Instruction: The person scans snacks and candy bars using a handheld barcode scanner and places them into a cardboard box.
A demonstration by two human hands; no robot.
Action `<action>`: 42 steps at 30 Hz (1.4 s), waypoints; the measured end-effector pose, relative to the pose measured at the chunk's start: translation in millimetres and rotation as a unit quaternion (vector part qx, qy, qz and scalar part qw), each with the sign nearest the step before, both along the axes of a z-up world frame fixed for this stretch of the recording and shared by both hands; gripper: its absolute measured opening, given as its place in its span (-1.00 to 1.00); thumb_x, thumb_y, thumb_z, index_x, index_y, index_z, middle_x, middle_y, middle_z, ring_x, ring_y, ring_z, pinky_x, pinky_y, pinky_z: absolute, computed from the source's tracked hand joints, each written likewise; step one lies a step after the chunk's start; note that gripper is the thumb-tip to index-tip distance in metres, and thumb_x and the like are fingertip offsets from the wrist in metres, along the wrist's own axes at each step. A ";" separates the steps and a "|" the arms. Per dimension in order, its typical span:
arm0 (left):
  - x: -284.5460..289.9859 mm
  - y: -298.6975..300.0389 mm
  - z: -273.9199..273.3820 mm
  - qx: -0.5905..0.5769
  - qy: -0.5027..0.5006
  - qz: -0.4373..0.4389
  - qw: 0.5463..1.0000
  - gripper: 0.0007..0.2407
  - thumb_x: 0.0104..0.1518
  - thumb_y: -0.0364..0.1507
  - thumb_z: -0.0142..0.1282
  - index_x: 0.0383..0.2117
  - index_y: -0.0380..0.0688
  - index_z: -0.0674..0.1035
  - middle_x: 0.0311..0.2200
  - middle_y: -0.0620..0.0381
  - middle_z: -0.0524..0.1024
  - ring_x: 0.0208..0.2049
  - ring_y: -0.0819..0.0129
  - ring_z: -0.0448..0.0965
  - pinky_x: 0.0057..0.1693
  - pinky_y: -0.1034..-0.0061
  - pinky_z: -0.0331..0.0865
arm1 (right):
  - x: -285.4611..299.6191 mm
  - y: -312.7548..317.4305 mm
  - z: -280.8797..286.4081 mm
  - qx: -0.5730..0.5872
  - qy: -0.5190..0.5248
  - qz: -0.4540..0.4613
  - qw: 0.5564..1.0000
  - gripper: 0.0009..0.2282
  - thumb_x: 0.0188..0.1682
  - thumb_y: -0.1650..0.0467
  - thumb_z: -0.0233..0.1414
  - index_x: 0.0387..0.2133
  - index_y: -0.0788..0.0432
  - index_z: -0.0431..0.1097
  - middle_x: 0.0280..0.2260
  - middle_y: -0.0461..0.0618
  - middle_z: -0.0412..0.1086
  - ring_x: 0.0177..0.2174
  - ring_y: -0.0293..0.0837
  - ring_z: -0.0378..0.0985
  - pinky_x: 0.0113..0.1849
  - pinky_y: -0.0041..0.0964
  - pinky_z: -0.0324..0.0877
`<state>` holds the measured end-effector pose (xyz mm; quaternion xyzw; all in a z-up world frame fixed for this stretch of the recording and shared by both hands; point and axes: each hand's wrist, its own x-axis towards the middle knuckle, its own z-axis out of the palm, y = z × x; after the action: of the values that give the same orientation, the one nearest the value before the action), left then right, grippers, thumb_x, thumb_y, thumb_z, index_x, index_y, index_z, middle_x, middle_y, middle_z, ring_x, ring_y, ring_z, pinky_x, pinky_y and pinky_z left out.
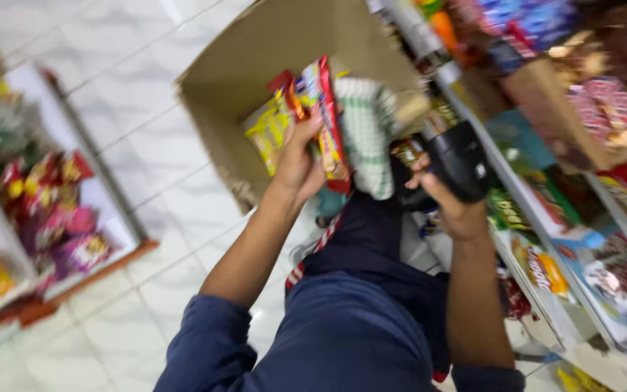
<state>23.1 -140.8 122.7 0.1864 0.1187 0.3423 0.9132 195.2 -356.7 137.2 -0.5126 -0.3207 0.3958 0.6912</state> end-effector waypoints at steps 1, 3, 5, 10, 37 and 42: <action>-7.5 3.4 2.2 -0.007 -0.027 -0.005 1.000 -0.68 0.30 -0.42 0.11 0.14 -0.28 0.46 -0.06 0.05 0.59 -0.12 0.37 0.63 0.04 0.41 0.53 | -1.5 8.1 2.6 -0.001 0.013 0.030 0.999 -0.59 0.11 0.42 0.17 0.18 0.30 0.25 -0.04 0.09 0.40 -0.13 -0.08 0.56 -0.05 -0.09 0.51; -24.0 7.8 9.0 -0.020 -0.084 -0.016 0.996 -0.69 0.40 -0.38 0.05 0.16 -0.31 0.46 -0.08 0.07 0.59 -0.22 0.35 0.65 -0.09 0.34 0.55 | -5.3 23.4 15.6 -0.005 0.036 0.087 0.996 -0.54 0.12 0.36 0.15 0.22 0.30 0.20 0.07 0.10 0.38 -0.11 -0.08 0.55 -0.10 0.01 0.52; -42.9 8.7 18.8 0.004 -0.107 0.008 0.994 -0.71 0.42 -0.34 0.01 0.16 -0.22 0.47 -0.12 0.10 0.60 -0.32 0.32 0.67 -0.14 0.34 0.57 | -17.6 45.4 30.2 -0.004 0.157 0.155 0.975 -0.43 0.11 0.34 0.15 0.35 0.26 0.14 -0.04 0.21 0.40 -0.19 -0.01 0.58 -0.13 0.12 0.54; -88.7 26.0 29.7 0.002 -0.182 0.081 0.980 -0.75 0.49 -0.34 -0.06 0.15 -0.20 0.47 -0.18 0.14 0.62 -0.44 0.44 0.64 -0.19 0.41 0.54 | -67.1 103.4 44.5 -0.004 0.264 0.218 0.939 -0.39 0.09 0.26 0.09 0.35 0.23 0.02 0.21 -0.02 0.29 -0.07 -0.17 0.49 -0.01 0.12 0.50; -158.2 23.1 -23.7 0.103 0.284 0.198 0.932 -0.81 0.20 -0.47 0.25 -0.16 -0.33 0.61 -0.29 0.09 0.63 -0.32 0.45 0.63 -0.14 0.47 0.54 | -150.8 139.3 -17.8 -0.137 0.264 0.129 0.946 -0.70 0.02 0.41 0.12 0.02 0.25 0.38 0.00 0.13 0.43 -0.10 0.12 0.58 -0.18 -0.03 0.55; -93.3 -14.6 6.3 0.203 0.227 0.095 0.948 -0.81 0.19 -0.47 0.27 -0.14 -0.27 0.59 -0.25 0.16 0.62 -0.26 0.50 0.61 -0.06 0.49 0.54 | -122.9 75.1 -5.3 0.001 0.052 0.008 0.999 -0.67 0.04 0.62 0.19 0.05 0.25 0.35 -0.03 0.04 0.41 0.00 -0.12 0.53 0.09 -0.16 0.49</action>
<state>-70.2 -155.4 129.1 0.4283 0.2680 0.3925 0.7685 72.4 -281.6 131.9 -0.4883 -0.2888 0.4272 0.7040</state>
